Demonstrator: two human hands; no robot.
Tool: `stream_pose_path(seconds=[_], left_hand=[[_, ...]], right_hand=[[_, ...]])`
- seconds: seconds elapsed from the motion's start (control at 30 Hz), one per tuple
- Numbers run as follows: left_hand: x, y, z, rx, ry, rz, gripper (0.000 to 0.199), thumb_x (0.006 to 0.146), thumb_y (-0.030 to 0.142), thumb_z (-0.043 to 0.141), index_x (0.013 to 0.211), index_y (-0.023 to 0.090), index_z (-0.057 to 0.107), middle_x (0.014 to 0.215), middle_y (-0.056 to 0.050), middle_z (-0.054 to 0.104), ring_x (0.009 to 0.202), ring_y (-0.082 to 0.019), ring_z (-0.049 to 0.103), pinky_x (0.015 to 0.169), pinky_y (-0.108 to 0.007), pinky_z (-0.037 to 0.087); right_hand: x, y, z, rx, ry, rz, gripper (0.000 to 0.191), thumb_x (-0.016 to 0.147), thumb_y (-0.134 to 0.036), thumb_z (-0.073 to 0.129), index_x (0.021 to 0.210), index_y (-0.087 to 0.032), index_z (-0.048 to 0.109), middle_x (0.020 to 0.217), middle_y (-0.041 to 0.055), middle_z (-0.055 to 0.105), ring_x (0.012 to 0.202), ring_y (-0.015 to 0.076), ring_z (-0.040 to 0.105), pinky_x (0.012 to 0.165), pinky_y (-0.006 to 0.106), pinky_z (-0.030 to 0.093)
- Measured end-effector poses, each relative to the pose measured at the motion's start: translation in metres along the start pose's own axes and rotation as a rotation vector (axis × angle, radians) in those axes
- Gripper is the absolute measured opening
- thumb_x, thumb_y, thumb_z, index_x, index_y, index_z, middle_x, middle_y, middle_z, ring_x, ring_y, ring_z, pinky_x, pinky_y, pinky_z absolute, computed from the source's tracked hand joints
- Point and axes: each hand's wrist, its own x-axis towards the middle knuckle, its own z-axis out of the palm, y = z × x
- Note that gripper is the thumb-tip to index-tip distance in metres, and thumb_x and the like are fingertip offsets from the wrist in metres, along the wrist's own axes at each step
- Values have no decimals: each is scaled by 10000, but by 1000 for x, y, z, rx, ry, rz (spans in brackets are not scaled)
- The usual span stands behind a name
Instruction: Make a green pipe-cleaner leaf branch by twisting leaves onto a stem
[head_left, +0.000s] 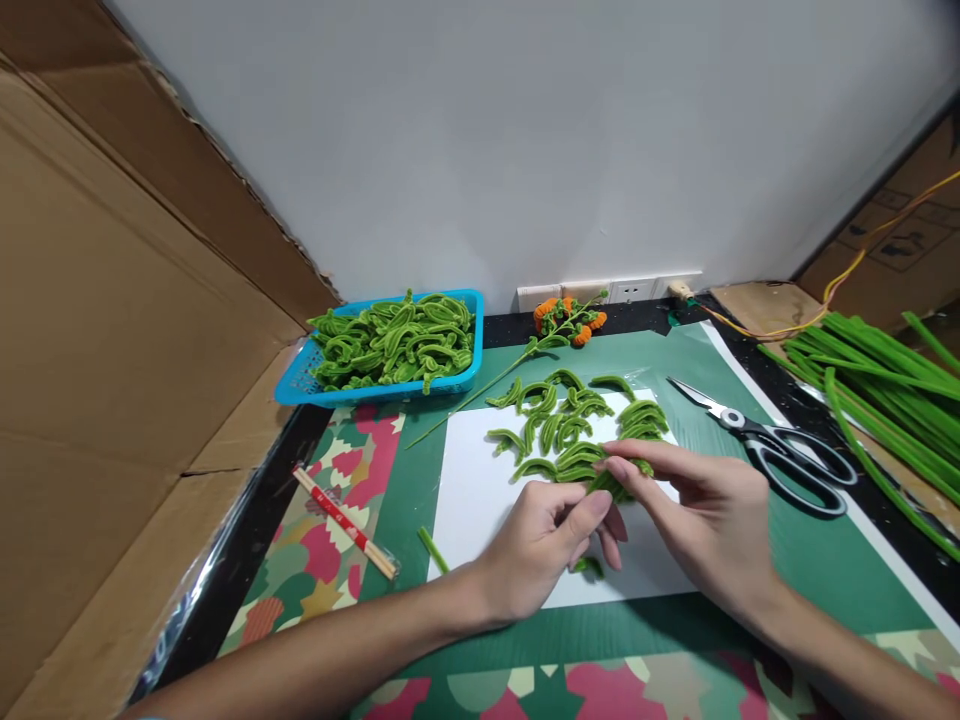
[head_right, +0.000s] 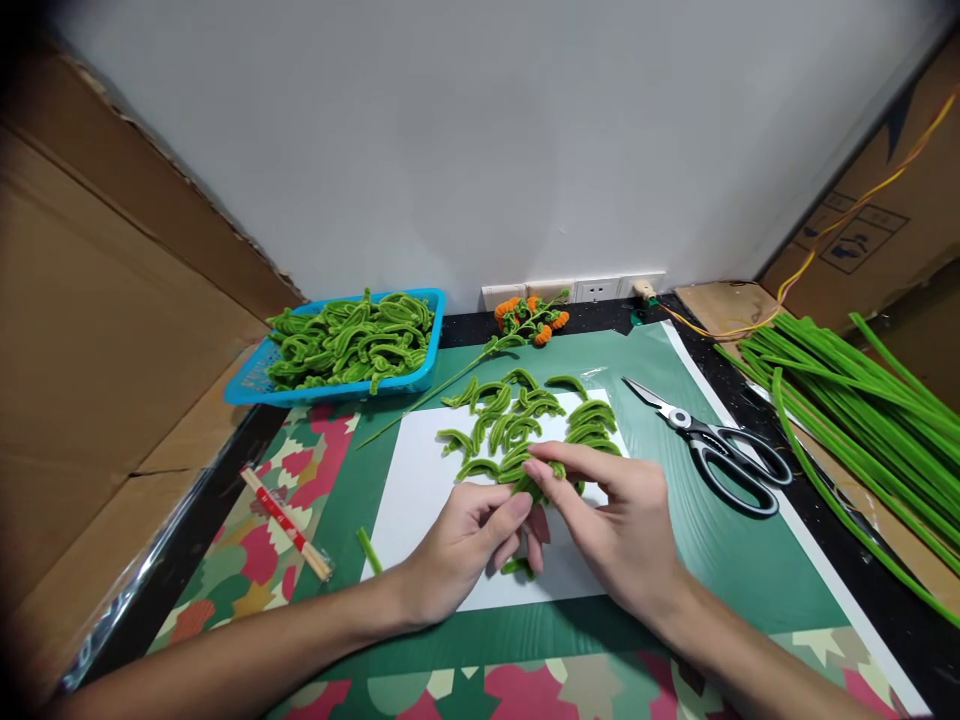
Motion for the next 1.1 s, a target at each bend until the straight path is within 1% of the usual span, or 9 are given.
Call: stream_pose_path(seconds=[0.1, 0.3, 0.37, 0.47, 0.53, 0.63, 0.77, 0.9, 1.1], left_hand=[[0, 0, 0, -40, 4, -13, 596, 1084, 618, 542, 829, 118, 741, 669, -79, 734, 497, -103, 432, 507, -244, 329], [0, 1, -1, 47, 30, -21, 666, 1085, 627, 526, 660, 145, 702, 601, -92, 733, 523, -133, 511, 537, -254, 352], [0, 1, -1, 66, 49, 7, 668, 1100, 601, 510, 647, 148, 700, 624, -92, 746, 548, -137, 535, 556, -256, 367], [1, 1, 0, 36, 74, 46, 607, 1113, 565, 510, 717, 149, 706, 632, -72, 739, 556, -134, 561, 577, -253, 397], [1, 0, 0, 5, 86, 55, 583, 1099, 581, 532, 741, 151, 694, 590, -48, 699, 531, -127, 556, 564, -246, 403], [1, -1, 0, -42, 80, 12, 610, 1051, 655, 568, 724, 153, 682, 520, -15, 628, 446, -106, 492, 495, -231, 366], [-1, -2, -1, -31, 76, -57, 677, 1012, 718, 568, 622, 168, 630, 428, 11, 542, 350, -83, 423, 425, -217, 298], [-2, -1, -1, 18, 107, -60, 662, 1019, 670, 587, 568, 186, 582, 386, 32, 480, 328, -77, 406, 405, -209, 292], [2, -1, -1, 32, 118, -57, 581, 1016, 578, 626, 589, 186, 593, 393, 37, 501, 342, -76, 406, 426, -205, 318]], right_hand=[[1, 0, 2, 105, -100, 134, 146, 986, -252, 777, 1089, -224, 878, 889, 50, 880, 693, 219, 846, 595, 249, 680], [-10, 10, 4, -75, -126, -332, 473, 987, -13, 594, 1347, -247, 790, 983, 60, 880, 760, 168, 839, 686, 237, 681], [-10, 10, 4, -108, -109, -310, 436, 994, -26, 614, 1319, -247, 801, 953, 51, 879, 736, 165, 833, 670, 229, 673], [-8, 8, 2, -104, -81, -161, 289, 989, -112, 718, 1212, -251, 838, 978, 37, 884, 730, 171, 839, 664, 214, 668], [-7, 8, 0, -91, -88, -168, 359, 991, -113, 723, 1313, -253, 799, 1090, 53, 878, 836, 185, 854, 743, 230, 677], [-6, 10, -2, -103, -147, -305, 551, 1020, -42, 629, 1521, -271, 659, 1170, 78, 856, 960, 195, 837, 839, 283, 667], [-4, 14, 0, -159, -186, -400, 606, 1037, -21, 570, 1594, -260, 578, 955, 60, 803, 775, 171, 737, 704, 289, 605], [-6, 18, 2, -245, -191, -419, 567, 1053, -29, 538, 1587, -214, 576, 755, 4, 620, 641, 158, 560, 581, 271, 482], [-8, 24, 4, -292, -173, -409, 525, 1070, -40, 537, 1565, -208, 579, 788, 9, 637, 643, 149, 564, 600, 270, 487]])
